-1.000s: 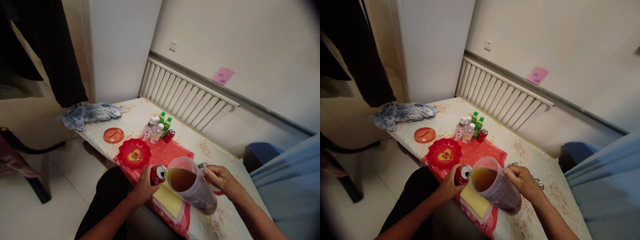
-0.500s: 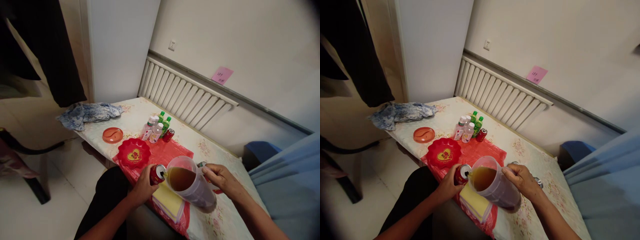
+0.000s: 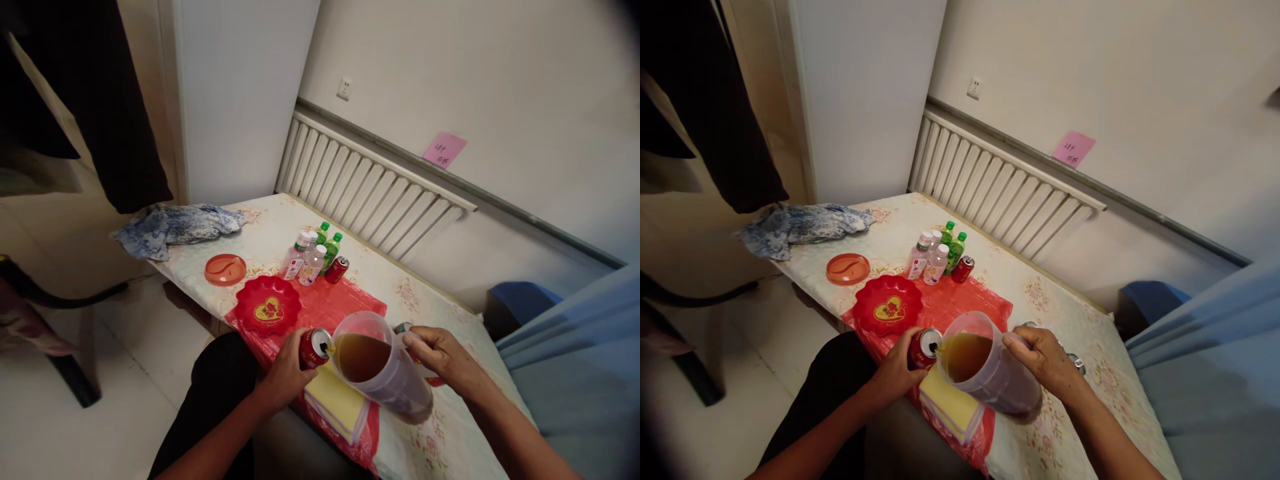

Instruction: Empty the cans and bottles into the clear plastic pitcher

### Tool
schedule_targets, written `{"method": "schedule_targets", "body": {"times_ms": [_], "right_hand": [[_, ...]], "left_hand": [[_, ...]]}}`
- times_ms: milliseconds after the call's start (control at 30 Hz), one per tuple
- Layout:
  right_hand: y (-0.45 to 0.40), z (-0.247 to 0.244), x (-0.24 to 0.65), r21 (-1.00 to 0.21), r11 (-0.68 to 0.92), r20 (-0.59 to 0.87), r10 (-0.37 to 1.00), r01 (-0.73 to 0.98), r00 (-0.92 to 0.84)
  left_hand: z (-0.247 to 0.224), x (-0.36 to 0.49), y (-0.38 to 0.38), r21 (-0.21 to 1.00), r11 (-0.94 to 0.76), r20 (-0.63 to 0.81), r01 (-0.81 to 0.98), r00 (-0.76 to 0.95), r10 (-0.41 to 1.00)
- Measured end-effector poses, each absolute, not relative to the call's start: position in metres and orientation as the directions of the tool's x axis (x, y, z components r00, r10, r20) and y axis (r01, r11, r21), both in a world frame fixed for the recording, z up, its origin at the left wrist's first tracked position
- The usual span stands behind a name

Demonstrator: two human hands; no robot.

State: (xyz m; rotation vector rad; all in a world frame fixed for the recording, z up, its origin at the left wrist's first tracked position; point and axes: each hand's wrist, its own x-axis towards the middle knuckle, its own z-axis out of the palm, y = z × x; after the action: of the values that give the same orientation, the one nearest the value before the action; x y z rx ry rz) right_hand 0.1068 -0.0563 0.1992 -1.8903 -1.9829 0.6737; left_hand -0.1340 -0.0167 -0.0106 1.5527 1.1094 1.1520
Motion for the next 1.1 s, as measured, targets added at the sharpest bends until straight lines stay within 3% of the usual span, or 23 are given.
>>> {"method": "schedule_targets", "body": {"times_ms": [1100], "right_hand": [[-0.0547, 0.1951, 0.1103, -0.506, 0.049, -0.104, 0.988, 0.861, -0.117]], "left_hand": [[-0.0116, -0.1353, -0.0187, 0.962, -0.221, 0.189, 0.158, 0.193, 0.963]]}}
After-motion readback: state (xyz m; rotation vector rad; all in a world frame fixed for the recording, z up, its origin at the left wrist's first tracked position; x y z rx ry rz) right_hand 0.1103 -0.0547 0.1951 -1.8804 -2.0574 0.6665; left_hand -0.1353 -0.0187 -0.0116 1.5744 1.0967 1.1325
